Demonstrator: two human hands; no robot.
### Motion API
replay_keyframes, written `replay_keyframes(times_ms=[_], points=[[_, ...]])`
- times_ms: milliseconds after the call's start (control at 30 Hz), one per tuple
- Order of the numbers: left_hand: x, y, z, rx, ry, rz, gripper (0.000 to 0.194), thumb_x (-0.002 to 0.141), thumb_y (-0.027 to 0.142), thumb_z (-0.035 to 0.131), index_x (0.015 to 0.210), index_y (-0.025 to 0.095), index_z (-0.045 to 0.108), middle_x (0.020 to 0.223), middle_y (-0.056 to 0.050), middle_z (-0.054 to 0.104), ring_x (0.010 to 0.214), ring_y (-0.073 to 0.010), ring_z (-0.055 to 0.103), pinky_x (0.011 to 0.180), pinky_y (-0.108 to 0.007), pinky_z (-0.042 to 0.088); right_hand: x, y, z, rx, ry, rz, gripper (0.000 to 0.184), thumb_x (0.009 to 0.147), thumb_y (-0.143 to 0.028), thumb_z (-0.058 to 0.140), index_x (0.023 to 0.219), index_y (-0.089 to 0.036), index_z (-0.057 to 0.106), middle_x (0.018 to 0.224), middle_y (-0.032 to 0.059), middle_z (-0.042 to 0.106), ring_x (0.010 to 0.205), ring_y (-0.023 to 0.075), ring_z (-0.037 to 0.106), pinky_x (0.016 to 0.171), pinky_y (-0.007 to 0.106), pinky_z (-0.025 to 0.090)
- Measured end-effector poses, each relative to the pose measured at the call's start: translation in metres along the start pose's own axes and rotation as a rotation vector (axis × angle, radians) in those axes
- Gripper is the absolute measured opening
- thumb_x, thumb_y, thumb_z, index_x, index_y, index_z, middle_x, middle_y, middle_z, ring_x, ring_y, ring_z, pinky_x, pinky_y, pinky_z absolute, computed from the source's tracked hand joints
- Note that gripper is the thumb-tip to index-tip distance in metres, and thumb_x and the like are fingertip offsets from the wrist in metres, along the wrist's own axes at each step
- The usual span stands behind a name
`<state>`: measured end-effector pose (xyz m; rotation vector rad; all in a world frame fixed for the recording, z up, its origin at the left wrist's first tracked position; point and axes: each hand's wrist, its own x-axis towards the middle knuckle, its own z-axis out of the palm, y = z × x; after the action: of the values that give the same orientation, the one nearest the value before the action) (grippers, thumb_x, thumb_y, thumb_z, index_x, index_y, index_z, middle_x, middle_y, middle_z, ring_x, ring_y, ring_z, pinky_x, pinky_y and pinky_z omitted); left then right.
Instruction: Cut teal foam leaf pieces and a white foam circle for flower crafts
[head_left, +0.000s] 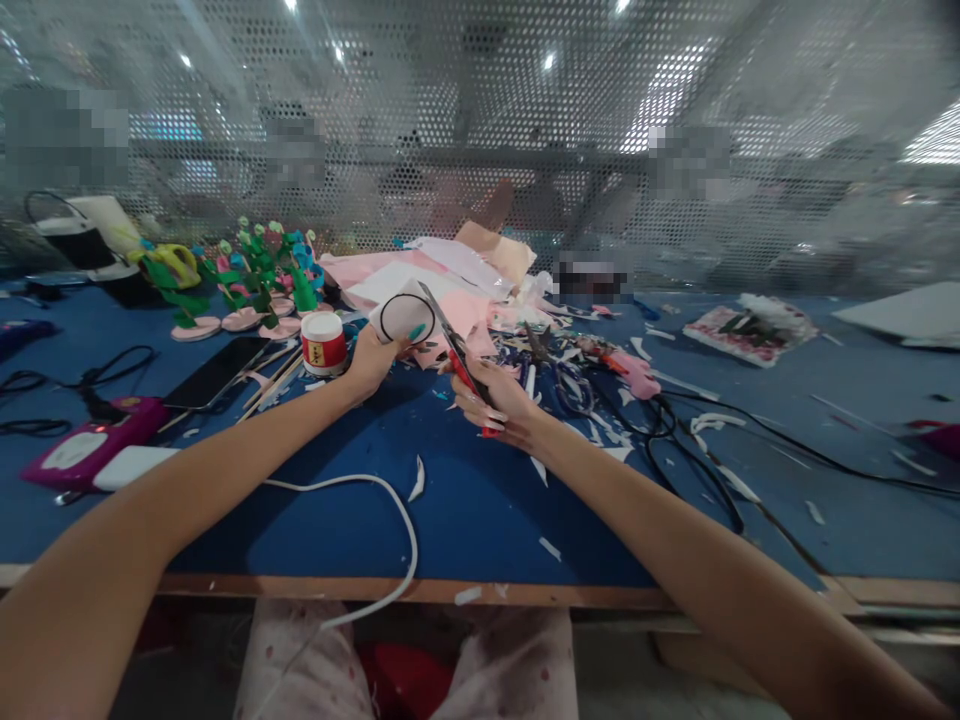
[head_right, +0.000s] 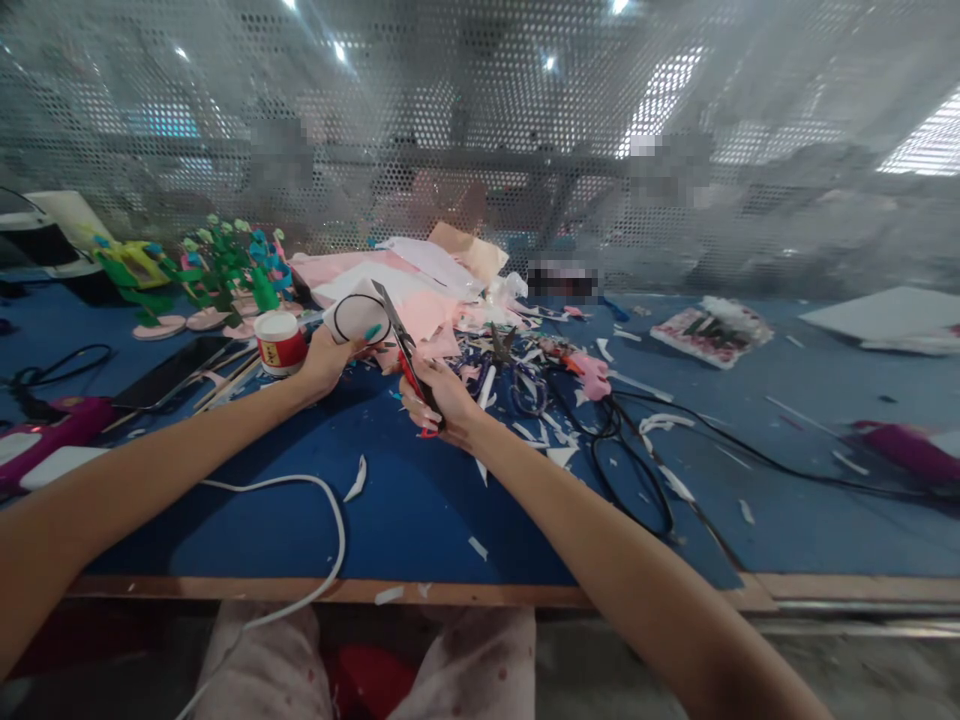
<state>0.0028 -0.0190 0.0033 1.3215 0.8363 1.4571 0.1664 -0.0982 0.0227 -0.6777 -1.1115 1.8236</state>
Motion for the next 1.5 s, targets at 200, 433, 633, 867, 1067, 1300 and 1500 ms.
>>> replay_keyframes(times_ms=[200,433,633,867,1067,1300,1500], points=[[0.0031,-0.004,-0.0025,-0.011,0.051,0.064,0.053,0.051,0.029,0.078,0.098,0.013,0.06,0.093,-0.006,0.07,0.078,-0.0171,0.067,0.072,-0.03,0.056,-0.0009,0.0008,-0.0014,-0.005,-0.049,-0.033,0.026,0.095,-0.032,0.033,0.082,-0.016,0.048,0.042,-0.0091,0.044,0.022,0.0025,0.022,0.022,0.012,0.022],[0.0025,-0.0044,-0.0017,-0.075,0.046,0.046,0.058,0.049,0.031,0.08,0.1,0.012,0.06,0.096,-0.008,0.069,0.08,-0.0186,0.067,0.07,-0.031,0.057,-0.0016,-0.001,-0.0001,0.017,-0.055,-0.008,0.031,0.097,-0.031,0.026,0.081,-0.016,0.048,0.043,-0.0093,0.043,0.021,0.0027,0.02,0.021,0.013,0.021],[-0.0003,-0.0021,-0.0014,0.082,-0.003,0.08,0.049,0.048,0.034,0.08,0.089,0.011,0.064,0.086,-0.008,0.071,0.08,-0.0214,0.066,0.076,-0.036,0.056,-0.0023,-0.0005,-0.0001,0.023,-0.061,0.01,0.032,0.096,-0.036,0.03,0.08,-0.015,0.048,0.045,-0.0099,0.041,0.021,0.0018,0.02,0.02,0.013,0.021],[-0.0028,-0.0003,-0.0013,0.143,-0.106,0.135,0.05,0.054,0.039,0.077,0.094,0.013,0.062,0.091,-0.009,0.069,0.089,-0.0234,0.064,0.082,-0.036,0.053,-0.0032,-0.0022,0.0008,0.014,-0.034,0.014,0.033,0.097,-0.035,0.028,0.079,-0.015,0.047,0.045,-0.0098,0.042,0.021,0.0018,0.022,0.021,0.013,0.023],[-0.006,0.0019,-0.0038,0.243,0.113,0.196,0.063,0.053,0.036,0.078,0.105,0.015,0.05,0.101,-0.01,0.061,0.093,-0.0245,0.06,0.072,-0.034,0.055,-0.0023,-0.0019,0.0031,-0.004,-0.066,-0.021,0.029,0.095,-0.038,0.034,0.081,-0.016,0.048,0.046,-0.0099,0.044,0.022,0.0019,0.023,0.021,0.013,0.024],[-0.0037,-0.0055,-0.0058,0.288,0.1,0.298,0.057,0.06,0.041,0.073,0.105,0.018,0.047,0.104,-0.009,0.06,0.103,-0.0247,0.057,0.093,-0.039,0.045,-0.0014,0.0019,0.0008,-0.019,-0.046,-0.035,0.031,0.093,-0.042,0.038,0.079,-0.016,0.049,0.046,-0.0098,0.044,0.022,0.0016,0.024,0.021,0.013,0.025],[-0.0029,-0.0049,-0.0041,0.254,0.024,0.31,0.066,0.055,0.052,0.074,0.104,0.018,0.046,0.107,-0.011,0.058,0.105,-0.0253,0.056,0.095,-0.038,0.043,-0.0052,-0.0005,0.0036,0.007,-0.019,0.021,0.034,0.095,-0.041,0.033,0.077,-0.016,0.047,0.044,-0.0099,0.042,0.022,0.0016,0.021,0.021,0.013,0.024]])
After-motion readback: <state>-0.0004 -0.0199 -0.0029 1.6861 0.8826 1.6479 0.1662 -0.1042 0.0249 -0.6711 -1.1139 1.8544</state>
